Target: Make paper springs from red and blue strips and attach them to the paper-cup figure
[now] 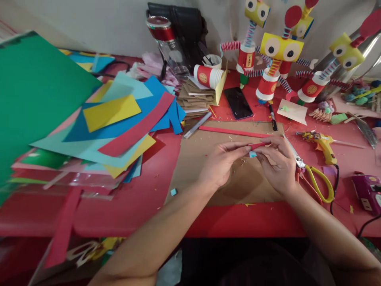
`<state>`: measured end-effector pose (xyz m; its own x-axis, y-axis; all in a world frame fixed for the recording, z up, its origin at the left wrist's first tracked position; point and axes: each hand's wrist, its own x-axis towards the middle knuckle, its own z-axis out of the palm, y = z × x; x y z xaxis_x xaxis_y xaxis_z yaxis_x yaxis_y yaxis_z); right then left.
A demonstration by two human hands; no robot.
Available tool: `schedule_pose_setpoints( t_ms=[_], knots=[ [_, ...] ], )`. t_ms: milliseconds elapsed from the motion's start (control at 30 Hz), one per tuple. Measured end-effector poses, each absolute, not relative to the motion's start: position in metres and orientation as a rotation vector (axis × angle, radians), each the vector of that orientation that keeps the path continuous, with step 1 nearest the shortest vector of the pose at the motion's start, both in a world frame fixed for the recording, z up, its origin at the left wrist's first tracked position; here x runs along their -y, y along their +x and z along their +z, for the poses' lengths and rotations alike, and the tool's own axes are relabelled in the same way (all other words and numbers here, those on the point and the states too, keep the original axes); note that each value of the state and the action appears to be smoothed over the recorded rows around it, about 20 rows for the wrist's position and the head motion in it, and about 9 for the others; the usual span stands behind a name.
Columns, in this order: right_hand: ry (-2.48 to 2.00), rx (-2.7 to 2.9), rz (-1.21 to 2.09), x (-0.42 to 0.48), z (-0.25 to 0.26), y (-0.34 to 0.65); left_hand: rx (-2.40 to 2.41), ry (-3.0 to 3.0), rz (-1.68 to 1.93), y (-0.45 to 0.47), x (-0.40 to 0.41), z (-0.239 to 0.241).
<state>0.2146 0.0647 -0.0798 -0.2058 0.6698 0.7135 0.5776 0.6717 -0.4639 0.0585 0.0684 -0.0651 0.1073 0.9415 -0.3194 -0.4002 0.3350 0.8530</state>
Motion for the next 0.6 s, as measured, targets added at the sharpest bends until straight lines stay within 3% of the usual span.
schedule_pose_setpoints(
  t_ms=[600],
  knots=[
    [-1.221,1.75,0.535,-0.0651,-0.0698,0.2138,-1.123,0.905,1.126,0.0607,-0.0643,-0.0712]
  ],
)
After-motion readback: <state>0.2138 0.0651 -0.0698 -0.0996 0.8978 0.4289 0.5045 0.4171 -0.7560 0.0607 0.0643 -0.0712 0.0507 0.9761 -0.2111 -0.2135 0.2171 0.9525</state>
